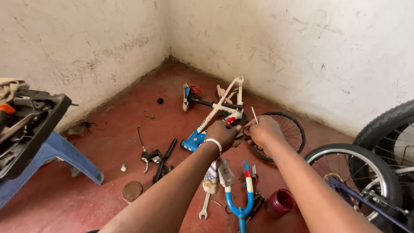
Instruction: The person cleans a bicycle headset bearing cup using a rag, wiping the inside and outside surfaces. They then pick up a second bearing cup and repeat the cleaning process with the rag.
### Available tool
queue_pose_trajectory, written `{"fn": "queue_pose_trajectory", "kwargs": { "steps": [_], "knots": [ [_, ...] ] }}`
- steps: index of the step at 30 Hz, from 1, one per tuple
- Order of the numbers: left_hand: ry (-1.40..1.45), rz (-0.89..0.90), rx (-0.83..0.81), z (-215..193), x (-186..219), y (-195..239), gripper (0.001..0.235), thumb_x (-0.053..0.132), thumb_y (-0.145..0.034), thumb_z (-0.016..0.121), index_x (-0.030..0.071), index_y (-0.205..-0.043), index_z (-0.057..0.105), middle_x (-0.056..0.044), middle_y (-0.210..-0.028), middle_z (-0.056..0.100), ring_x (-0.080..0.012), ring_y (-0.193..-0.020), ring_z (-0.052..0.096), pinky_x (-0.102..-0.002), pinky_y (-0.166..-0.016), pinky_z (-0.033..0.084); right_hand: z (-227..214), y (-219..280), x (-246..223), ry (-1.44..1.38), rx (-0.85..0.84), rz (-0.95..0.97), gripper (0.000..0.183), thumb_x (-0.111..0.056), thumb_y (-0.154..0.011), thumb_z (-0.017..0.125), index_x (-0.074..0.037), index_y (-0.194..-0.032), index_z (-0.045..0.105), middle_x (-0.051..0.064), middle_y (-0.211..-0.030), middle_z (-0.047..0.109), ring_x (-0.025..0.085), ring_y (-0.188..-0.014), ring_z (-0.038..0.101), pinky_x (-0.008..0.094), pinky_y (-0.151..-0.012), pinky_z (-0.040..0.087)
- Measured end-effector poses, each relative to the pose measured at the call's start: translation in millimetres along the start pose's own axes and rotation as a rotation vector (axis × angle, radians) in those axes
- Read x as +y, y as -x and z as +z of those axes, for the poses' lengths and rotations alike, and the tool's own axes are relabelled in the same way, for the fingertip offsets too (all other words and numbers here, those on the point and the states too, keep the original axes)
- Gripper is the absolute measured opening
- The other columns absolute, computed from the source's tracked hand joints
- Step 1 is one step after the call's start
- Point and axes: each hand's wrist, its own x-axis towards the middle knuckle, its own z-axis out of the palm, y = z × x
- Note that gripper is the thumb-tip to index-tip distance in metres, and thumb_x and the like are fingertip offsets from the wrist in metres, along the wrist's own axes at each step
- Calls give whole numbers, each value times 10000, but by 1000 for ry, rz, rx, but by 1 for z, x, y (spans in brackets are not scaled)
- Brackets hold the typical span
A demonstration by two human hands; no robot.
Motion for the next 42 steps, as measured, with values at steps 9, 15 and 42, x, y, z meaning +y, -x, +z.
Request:
{"fn": "queue_pose_trajectory", "kwargs": {
  "steps": [9,15,42],
  "knots": [
    [-604,-66,-402,36,-154,-65,315,404,-796,632,114,-868,731,-122,-915,696,-291,-986,648,-368,-849,508,38,-48,111,37,-351,197,278,113,-757,570,-14,-999,621,158,-665,629,199,-425,581,212,-306,331],
    [-1025,-336,-1016,-15,-84,-35,364,432,-952,303,147,-1076,492,-6,-1128,534,-200,-1042,464,-160,-898,320,86,-46,124,94,-538,247,215,71,-789,518,31,-970,627,148,-617,623,176,-428,572,167,-293,317],
    [-225,-332,-113,50,-343,-40,422,218,-787,480,248,-1204,541,-166,-1009,668,-395,-963,609,-473,-758,464,305,-30,209,301,-404,-174,174,-302,-710,647,-139,-746,597,34,-749,688,243,-738,646,386,-614,456]
  ]
}}
